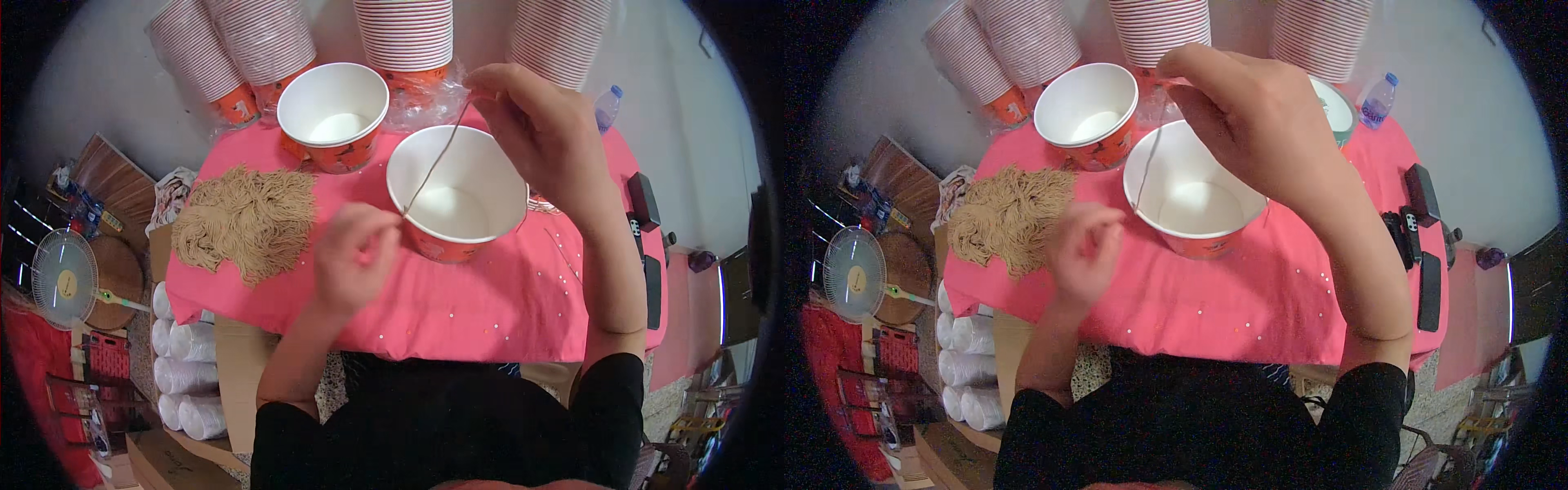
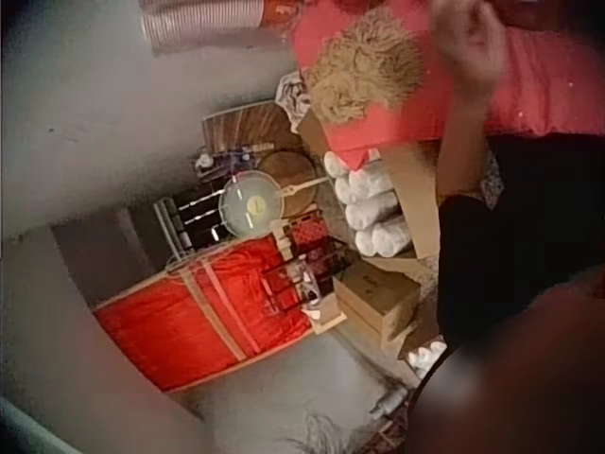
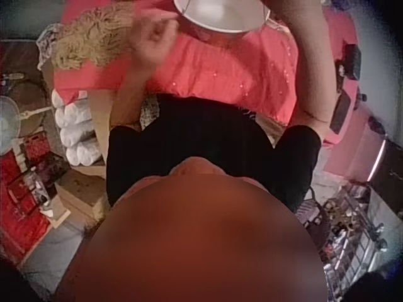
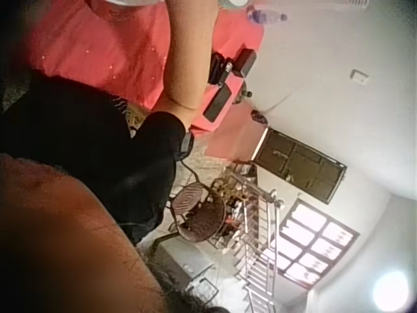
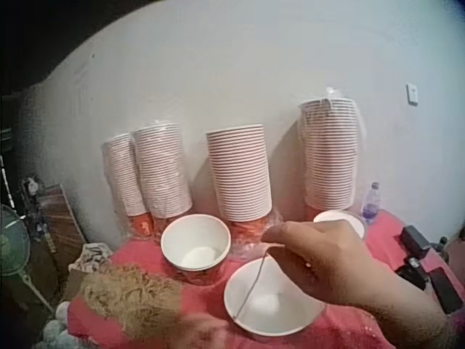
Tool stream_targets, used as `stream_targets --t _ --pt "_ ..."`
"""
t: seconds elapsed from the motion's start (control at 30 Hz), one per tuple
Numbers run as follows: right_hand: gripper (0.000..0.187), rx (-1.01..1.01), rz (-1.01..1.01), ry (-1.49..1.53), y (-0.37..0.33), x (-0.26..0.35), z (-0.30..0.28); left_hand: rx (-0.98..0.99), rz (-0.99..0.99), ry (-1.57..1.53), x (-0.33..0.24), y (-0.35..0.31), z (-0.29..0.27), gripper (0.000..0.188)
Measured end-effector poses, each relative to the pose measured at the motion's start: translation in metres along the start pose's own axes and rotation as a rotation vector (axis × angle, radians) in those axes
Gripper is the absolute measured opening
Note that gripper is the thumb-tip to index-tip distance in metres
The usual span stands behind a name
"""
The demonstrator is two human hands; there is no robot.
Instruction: Placing rubber bands around paper buckets and stacking them for packaging.
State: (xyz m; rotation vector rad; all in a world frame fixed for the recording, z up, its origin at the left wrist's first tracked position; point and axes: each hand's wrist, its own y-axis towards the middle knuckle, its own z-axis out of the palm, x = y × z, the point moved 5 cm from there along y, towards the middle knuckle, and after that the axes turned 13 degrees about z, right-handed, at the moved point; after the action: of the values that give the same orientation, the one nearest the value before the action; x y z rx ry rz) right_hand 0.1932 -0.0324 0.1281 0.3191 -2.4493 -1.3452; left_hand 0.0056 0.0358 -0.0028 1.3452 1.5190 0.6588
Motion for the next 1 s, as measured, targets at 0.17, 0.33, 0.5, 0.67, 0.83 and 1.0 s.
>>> stream_targets --t 0.17,0.33,0.5,0.67,0.83,1.0 --pt "0.012 0.133 0.340 0.374 -0.002 -0.018 0.005 0.294 0.104 -0.046 -0.048 0.006 0.052 0.041" --pt "0.015 0.300 0.680 0.989 -0.015 -0.036 -0.008 0.277 -0.044 -0.127 -0.005 0.011 0.038 0.022" --pt "0.018 0.417 0.812 1.366 -0.027 -0.027 0.005 0.319 -0.138 -0.146 0.052 0.037 0.020 0.017" --pt "0.012 0.455 0.831 1.293 -0.028 -0.031 0.018 0.367 0.050 -0.050 0.058 0.059 0.021 0.011" --pt "0.014 0.434 0.809 1.419 -0.028 -0.032 0.034 0.149 0.047 0.041 0.033 0.074 0.022 0.011" --pt "0.015 0.472 0.842 1.403 -0.018 -0.030 0.047 0.200 -0.487 -0.997 -0.006 0.065 0.058 0.030"
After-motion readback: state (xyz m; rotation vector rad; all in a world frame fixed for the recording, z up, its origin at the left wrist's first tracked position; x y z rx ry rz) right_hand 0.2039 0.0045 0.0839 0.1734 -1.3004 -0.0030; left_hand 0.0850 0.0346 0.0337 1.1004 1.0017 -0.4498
